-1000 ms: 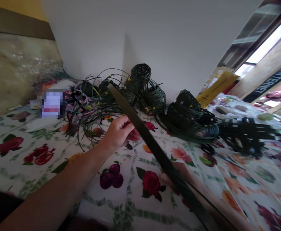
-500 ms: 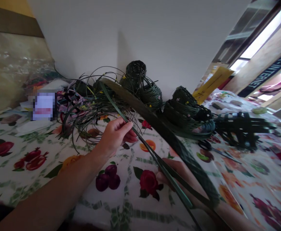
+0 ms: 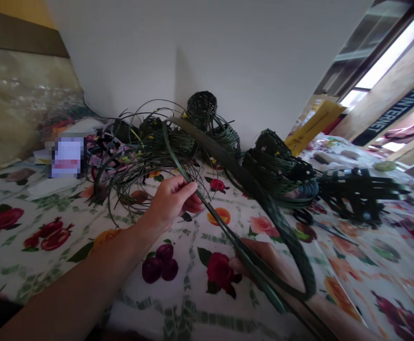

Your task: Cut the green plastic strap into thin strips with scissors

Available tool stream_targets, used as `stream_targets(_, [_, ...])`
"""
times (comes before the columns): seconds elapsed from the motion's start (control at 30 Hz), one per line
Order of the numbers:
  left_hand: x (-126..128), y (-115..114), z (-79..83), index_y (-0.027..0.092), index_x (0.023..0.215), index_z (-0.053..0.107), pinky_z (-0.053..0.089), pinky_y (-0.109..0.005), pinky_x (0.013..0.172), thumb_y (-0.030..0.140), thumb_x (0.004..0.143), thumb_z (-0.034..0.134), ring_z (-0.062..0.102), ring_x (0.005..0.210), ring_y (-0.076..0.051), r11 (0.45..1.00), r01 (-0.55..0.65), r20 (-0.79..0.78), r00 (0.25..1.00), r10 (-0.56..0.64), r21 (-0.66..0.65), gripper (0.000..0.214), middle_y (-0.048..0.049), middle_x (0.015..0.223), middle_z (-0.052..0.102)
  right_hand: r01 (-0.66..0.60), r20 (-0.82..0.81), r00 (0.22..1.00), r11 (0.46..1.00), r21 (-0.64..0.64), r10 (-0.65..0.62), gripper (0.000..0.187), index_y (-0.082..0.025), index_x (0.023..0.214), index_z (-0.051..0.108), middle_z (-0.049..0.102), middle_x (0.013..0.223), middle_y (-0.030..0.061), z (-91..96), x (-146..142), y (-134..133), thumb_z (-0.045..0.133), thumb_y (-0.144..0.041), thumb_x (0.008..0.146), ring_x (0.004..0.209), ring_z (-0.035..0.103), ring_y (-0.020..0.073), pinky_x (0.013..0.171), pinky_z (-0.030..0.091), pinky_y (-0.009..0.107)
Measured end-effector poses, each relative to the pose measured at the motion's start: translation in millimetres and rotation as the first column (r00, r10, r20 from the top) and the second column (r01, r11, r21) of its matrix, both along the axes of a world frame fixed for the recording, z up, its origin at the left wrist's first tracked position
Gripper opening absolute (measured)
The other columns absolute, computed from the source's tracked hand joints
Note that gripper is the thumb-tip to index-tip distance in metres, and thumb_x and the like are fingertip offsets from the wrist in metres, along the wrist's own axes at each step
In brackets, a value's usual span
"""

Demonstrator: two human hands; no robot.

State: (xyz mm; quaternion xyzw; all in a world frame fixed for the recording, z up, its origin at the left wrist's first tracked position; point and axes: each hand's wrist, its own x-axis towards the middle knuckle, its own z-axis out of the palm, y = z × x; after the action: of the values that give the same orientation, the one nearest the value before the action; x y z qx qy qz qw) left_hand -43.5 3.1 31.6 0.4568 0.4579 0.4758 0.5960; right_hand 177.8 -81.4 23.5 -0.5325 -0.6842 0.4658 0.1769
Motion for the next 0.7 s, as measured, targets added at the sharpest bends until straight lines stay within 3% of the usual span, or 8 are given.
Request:
stream_targets(0.17, [-1.0,1.2,-1.5,0.016,0.067,0.054,0.054,-0.025,0.050,0.036,0.077,0.069,0.064,0.048,-0.014,0.999,0.028,0.044,0.999,-0.029,0.021,0.027,0.0003,0.058,0.066,0.037,-0.048,0.998,0.999,-0.026,-0.038,0.035,-0.019,0.067,0.048,0.043,0.057,-0.0048,-1.2,-3.4,-0.8,0.059,-0.047,0.085,0.049,0.037,0.0104,0.045,0.027,0.022])
stream_targets(0.47, [1.2,-5.5,2.3,0.014,0.072,0.054,0.053,-0.023,0.051,0.038,0.081,0.067,0.066,0.051,-0.013,0.993,0.121,0.021,0.992,-0.122,0.008,0.029,-0.0001,0.060,0.066,0.065,-0.001,0.998,0.998,-0.004,-0.065,0.037,-0.019,0.067,0.050,0.047,0.054,-0.0048,-2.1,-2.2,-0.4,0.064,-0.049,0.082,0.049,0.038,0.0098,0.044,0.026,0.022])
stream_targets(0.7, [3.2,-5.6,0.6,0.015,0.071,0.053,0.054,-0.026,0.052,0.039,0.079,0.069,0.066,0.050,-0.015,0.996,0.091,0.054,0.994,-0.090,-0.014,0.029,-0.0012,0.059,0.066,0.053,0.007,0.999,0.999,-0.010,-0.053,0.038,-0.018,0.068,0.050,0.047,0.052,-0.0053,-1.7,-4.3,-2.1,0.065,-0.050,0.083,0.046,0.039,0.0093,0.042,0.025,0.022])
